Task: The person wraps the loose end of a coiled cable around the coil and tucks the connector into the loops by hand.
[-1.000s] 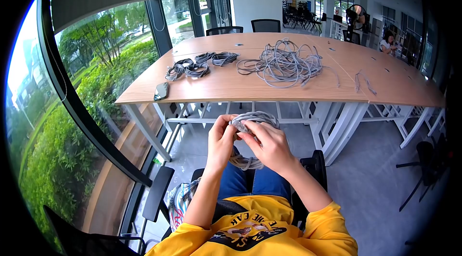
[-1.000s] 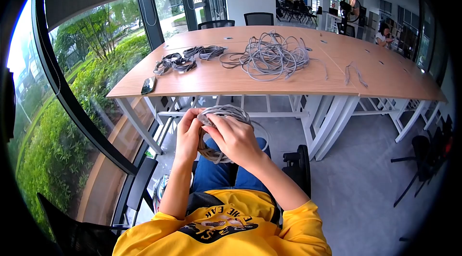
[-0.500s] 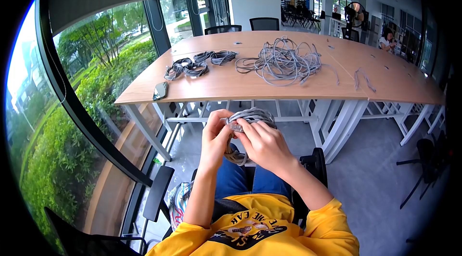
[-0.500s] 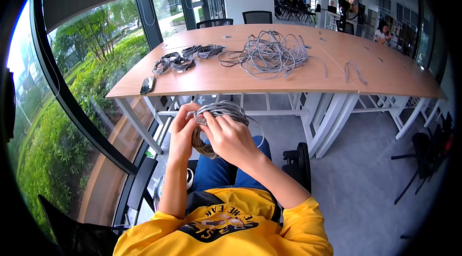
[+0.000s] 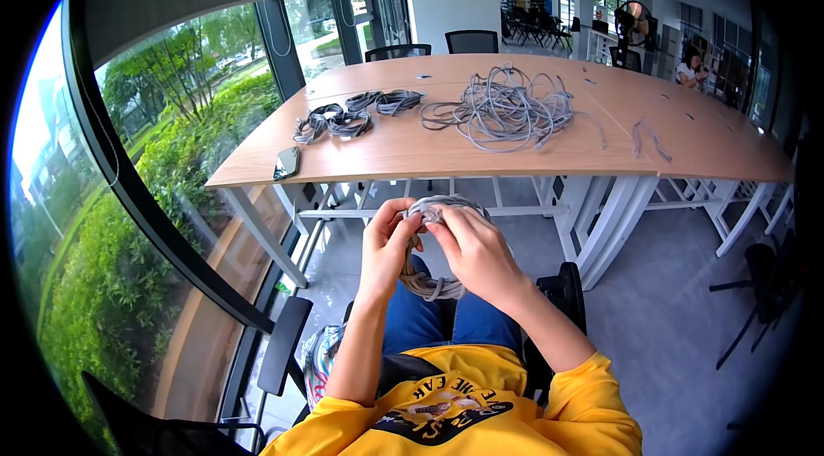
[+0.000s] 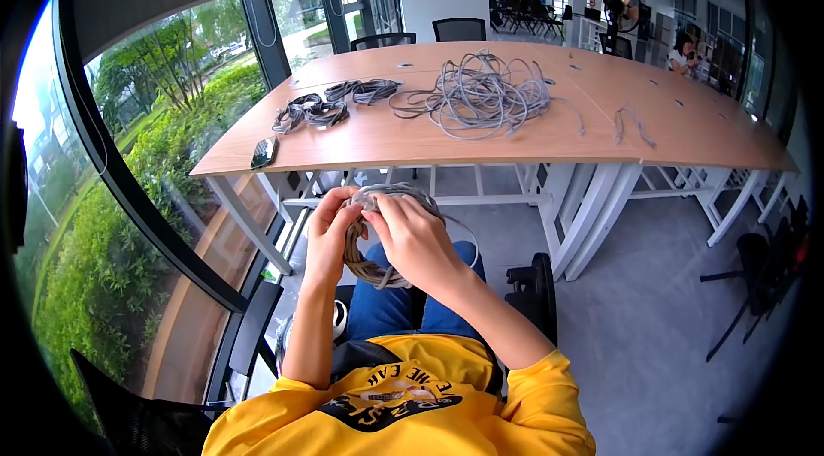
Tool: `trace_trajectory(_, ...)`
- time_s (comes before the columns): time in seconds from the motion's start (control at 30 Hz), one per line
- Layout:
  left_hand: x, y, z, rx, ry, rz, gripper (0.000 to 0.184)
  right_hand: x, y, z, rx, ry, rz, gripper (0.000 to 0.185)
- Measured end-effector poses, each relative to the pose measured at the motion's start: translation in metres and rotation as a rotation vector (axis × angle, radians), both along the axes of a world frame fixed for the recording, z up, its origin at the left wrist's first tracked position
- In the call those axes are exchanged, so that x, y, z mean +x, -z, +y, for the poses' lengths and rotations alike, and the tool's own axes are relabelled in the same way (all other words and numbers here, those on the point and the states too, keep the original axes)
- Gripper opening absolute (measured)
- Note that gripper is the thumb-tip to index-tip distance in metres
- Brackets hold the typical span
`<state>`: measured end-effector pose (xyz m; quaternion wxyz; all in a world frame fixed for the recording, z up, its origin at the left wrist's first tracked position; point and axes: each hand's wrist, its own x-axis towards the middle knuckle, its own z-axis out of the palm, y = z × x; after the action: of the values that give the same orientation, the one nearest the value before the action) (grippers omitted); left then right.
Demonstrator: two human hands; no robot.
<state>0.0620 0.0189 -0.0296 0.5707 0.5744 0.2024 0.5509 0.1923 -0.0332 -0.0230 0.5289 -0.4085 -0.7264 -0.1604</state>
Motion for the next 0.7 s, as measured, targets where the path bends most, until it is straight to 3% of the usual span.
trace_trajectory(0.07,0.002,0.001,-0.001,0.003,-0.030,0.012,0.012,-0.004,0.000,-0.001,0.035,-0.031,0.060,0.022)
trace_trajectory(0.13,0.003,0.001,-0.002,-0.012,-0.035,0.004,0.011,-0.008,-0.001,-0.008,-0.163,-0.198,0.378,0.025)
trace_trajectory(0.17,0.004,0.000,-0.003,-0.012,-0.038,0.002,0.011,-0.009,0.008,0.000,-0.094,-0.220,0.420,0.027)
trace_trajectory(0.27,0.005,-0.002,-0.006,-0.042,-0.038,-0.014,0.011,-0.004,0.011,0.006,0.132,-0.111,0.203,0.029)
trace_trajectory(0.37,0.007,-0.001,-0.006,-0.023,-0.051,-0.014,0.011,-0.003,0.003,0.001,0.171,-0.053,0.074,0.031)
trace_trajectory(0.5,0.007,0.002,-0.003,-0.047,-0.058,-0.054,0.011,-0.004,0.010,0.005,0.127,-0.116,0.185,0.032)
trace_trajectory(0.7,0.012,0.001,-0.009,-0.056,-0.110,-0.060,0.012,-0.002,-0.001,-0.001,0.147,-0.024,0.009,0.025)
